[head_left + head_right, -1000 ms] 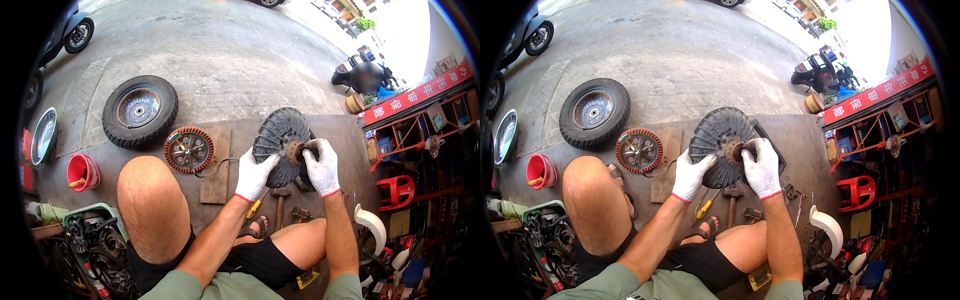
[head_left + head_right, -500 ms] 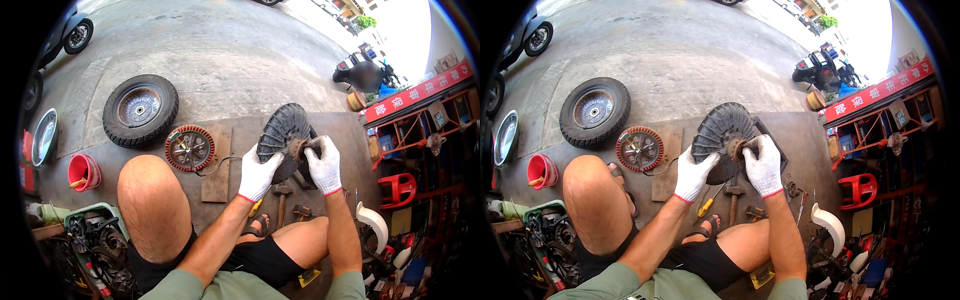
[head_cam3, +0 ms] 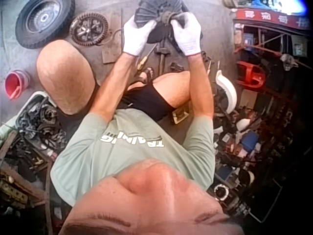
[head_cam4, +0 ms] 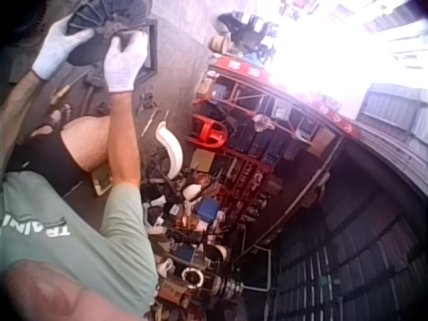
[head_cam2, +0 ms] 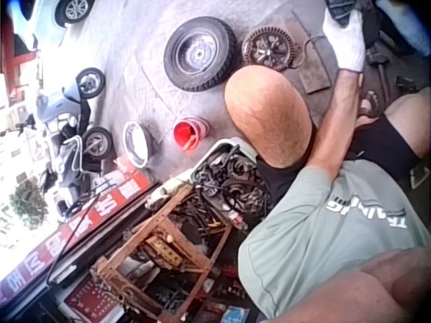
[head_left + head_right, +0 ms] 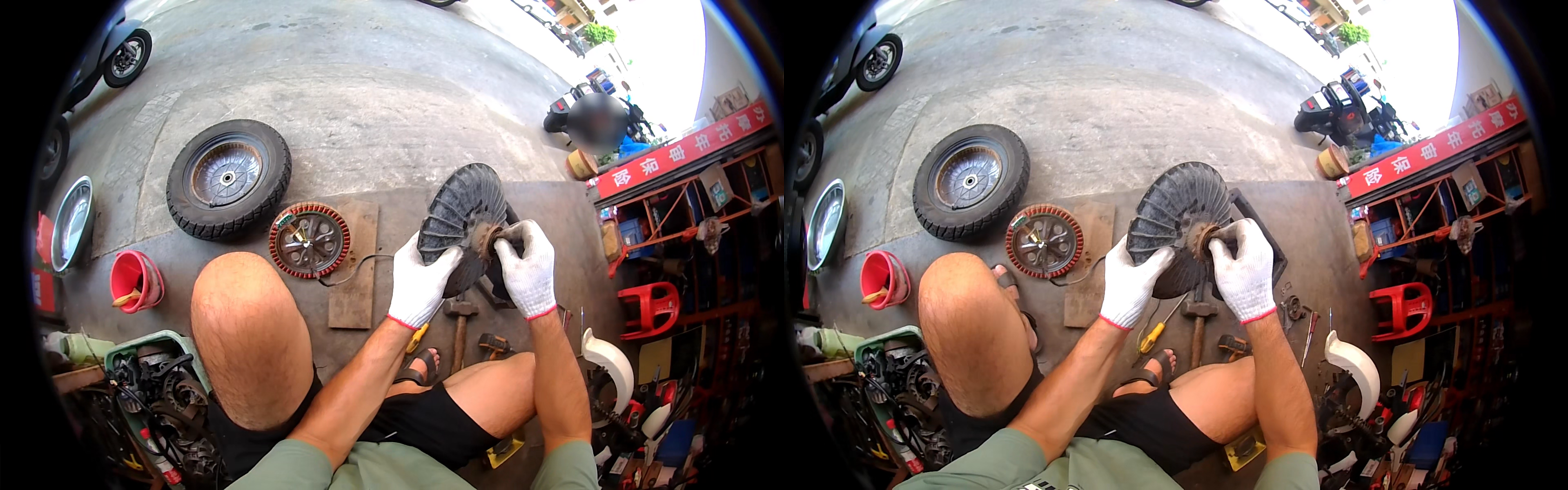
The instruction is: The person separates a motor assembly, holds and turns the internal coil component, and wipes the outer motor housing with a cloth.
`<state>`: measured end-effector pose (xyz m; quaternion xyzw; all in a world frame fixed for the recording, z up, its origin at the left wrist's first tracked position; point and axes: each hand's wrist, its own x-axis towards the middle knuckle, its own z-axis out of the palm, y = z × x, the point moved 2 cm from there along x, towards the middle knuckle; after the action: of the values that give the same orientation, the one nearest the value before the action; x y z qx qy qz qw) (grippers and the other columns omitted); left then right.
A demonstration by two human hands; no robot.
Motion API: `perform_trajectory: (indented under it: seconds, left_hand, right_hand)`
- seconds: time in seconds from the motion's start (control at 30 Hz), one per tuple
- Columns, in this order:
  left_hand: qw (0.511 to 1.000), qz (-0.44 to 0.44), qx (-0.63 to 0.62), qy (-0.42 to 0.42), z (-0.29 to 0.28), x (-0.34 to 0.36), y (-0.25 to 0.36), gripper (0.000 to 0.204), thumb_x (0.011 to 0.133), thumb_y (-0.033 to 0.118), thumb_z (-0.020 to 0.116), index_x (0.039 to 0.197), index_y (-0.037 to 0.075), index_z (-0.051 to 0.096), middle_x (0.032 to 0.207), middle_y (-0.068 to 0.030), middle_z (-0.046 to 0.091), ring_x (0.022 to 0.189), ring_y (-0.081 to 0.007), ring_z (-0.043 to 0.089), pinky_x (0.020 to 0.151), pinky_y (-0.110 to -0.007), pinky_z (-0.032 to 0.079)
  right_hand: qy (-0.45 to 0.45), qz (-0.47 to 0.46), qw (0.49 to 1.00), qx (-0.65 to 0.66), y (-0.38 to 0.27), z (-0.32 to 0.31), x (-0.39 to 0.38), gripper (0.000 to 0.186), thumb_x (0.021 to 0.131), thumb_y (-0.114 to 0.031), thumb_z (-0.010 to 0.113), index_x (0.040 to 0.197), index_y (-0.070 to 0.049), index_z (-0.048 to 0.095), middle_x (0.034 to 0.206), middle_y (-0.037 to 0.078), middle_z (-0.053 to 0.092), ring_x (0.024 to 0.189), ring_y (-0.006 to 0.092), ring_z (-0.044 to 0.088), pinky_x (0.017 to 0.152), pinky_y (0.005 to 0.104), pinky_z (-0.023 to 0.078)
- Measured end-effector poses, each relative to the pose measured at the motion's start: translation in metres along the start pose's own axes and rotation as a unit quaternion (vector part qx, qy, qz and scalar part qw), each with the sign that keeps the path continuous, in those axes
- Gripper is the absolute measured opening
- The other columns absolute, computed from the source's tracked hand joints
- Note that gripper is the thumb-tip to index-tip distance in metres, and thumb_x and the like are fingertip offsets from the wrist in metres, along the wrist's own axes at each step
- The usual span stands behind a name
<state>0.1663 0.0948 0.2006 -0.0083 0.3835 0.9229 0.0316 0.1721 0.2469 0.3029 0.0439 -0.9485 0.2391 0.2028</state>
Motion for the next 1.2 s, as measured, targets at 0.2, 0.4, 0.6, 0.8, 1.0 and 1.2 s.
perform_trajectory:
  seconds: [0.2,0.4,0.6,0.8,1.0,1.2]
  left_hand:
    - [1.000,0.007,-0.029,0.003,0.002,-0.002,0.003,0.023,0.086,0.000,0.068,0.108,-0.005,0.066,0.096,-0.0052,0.070,0.085,-0.0096,0.062,0.080,-0.027,0.052]
    - [1.000,0.001,0.002,0.005,0.001,-0.001,0.000,0.024,0.085,0.000,0.070,0.108,-0.004,0.066,0.096,-0.0048,0.070,0.085,-0.0094,0.062,0.079,-0.027,0.052]
    - [1.000,0.009,0.010,0.006,0.001,-0.001,-0.002,0.023,0.084,0.000,0.070,0.106,-0.004,0.066,0.095,-0.0047,0.070,0.084,-0.0093,0.062,0.078,-0.027,0.052]
    - [1.000,0.004,0.001,0.007,0.001,0.000,-0.002,0.022,0.085,0.000,0.070,0.106,-0.004,0.066,0.096,-0.0050,0.071,0.084,-0.0098,0.063,0.078,-0.027,0.052]
    - [1.000,-0.004,-0.026,0.008,-0.004,0.002,0.002,0.024,0.085,-0.001,0.070,0.109,-0.003,0.066,0.099,-0.0055,0.070,0.085,-0.0108,0.064,0.079,-0.027,0.053]
    - [0.978,-0.130,-0.158,0.027,-0.033,0.019,-0.039,0.037,0.084,0.000,0.072,0.118,-0.002,0.060,0.105,-0.0093,0.070,0.092,-0.0191,0.068,0.084,-0.036,0.056]
  right_hand:
    - [-0.007,-0.025,1.000,-0.001,-0.007,0.003,-0.005,0.011,0.078,0.005,0.070,0.086,0.003,0.062,0.082,0.014,0.062,0.076,0.0240,0.065,0.073,0.0335,0.051]
    - [0.012,0.028,0.999,0.024,0.004,-0.001,0.000,0.011,0.079,0.004,0.069,0.087,0.004,0.062,0.080,0.015,0.063,0.074,0.0245,0.064,0.072,0.0339,0.051]
    - [0.008,0.058,0.997,0.047,0.001,-0.002,0.002,0.012,0.079,0.005,0.070,0.085,0.003,0.059,0.080,0.015,0.062,0.075,0.0250,0.064,0.073,0.0329,0.052]
    - [0.004,0.030,0.999,0.021,0.004,-0.002,0.000,0.010,0.081,0.004,0.068,0.086,0.004,0.060,0.081,0.015,0.062,0.075,0.0225,0.063,0.072,0.0329,0.051]
    - [-0.025,-0.058,0.998,0.017,-0.024,0.004,-0.007,0.014,0.077,0.007,0.071,0.086,0.003,0.061,0.081,0.015,0.060,0.076,0.0260,0.065,0.072,0.0326,0.051]
    - [0.099,0.138,0.983,0.067,0.039,-0.029,0.002,0.007,0.090,-0.004,0.065,0.091,0.002,0.063,0.080,0.006,0.064,0.074,0.0113,0.058,0.072,0.0273,0.049]
